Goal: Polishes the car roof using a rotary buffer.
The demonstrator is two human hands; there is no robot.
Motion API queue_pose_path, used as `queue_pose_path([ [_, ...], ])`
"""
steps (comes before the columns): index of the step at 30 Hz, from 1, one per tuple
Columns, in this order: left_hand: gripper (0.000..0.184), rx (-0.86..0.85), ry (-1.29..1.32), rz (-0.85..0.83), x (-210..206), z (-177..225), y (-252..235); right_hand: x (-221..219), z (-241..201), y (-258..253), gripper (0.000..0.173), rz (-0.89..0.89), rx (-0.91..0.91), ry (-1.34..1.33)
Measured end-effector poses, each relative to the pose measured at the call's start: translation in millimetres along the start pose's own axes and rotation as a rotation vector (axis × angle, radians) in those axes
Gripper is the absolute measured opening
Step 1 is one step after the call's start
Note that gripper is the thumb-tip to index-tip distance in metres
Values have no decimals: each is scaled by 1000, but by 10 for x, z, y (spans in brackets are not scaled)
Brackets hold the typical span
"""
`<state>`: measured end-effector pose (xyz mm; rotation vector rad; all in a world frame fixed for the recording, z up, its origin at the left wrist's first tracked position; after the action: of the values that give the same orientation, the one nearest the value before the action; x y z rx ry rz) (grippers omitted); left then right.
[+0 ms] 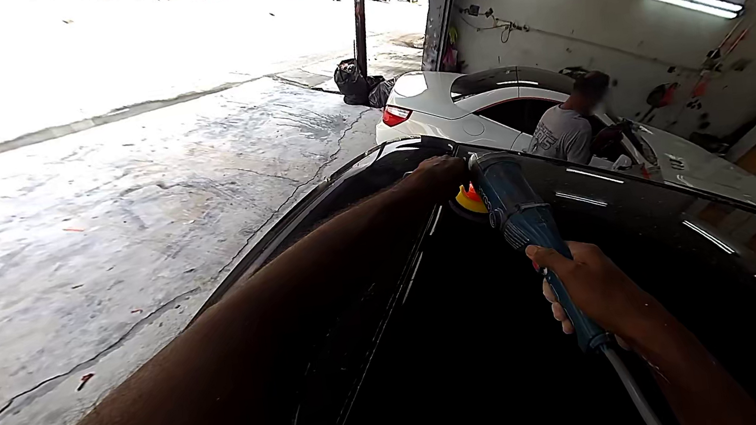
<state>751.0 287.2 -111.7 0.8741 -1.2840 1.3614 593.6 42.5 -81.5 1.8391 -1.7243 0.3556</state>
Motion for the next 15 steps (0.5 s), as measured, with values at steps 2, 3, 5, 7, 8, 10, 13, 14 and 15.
queue_pose_path([
  [2,16,-11,-5,-8,8,103,-21,54,48,6,40,7,-5,-18],
  [3,16,-23,-12,-2,-10,143,-43,82,72,13,39,12,-9,-27],
  [5,19,-49,-7,14,-53,213,-87,142,122,37,38,24,-17,-40],
  [7,19,-63,9,19,-55,328,-92,207,188,57,38,31,-18,-43],
  [8,19,-64,14,19,-44,395,-92,242,219,69,37,41,-19,-43],
  [10,16,-73,31,16,-41,525,-94,318,280,95,37,53,-28,-47],
  [13,14,-89,44,2,-64,721,-132,443,375,142,37,82,-42,-64],
  [14,16,-90,42,-5,-82,792,-157,489,409,157,37,89,-49,-69],
  [15,17,-92,38,-8,-89,866,-174,534,446,169,38,96,-55,-77],
])
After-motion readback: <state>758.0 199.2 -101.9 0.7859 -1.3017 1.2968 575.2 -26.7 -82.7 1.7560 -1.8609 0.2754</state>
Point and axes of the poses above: each hand's wrist, its own y-axis away from the middle knuckle, its own x-axis out of the back of the hand, z = x × y, the point moved 3 cm from there along -y, towards the middle knuckle, and after that the axes turned 12 degrees about z, right-handed, at the moved point
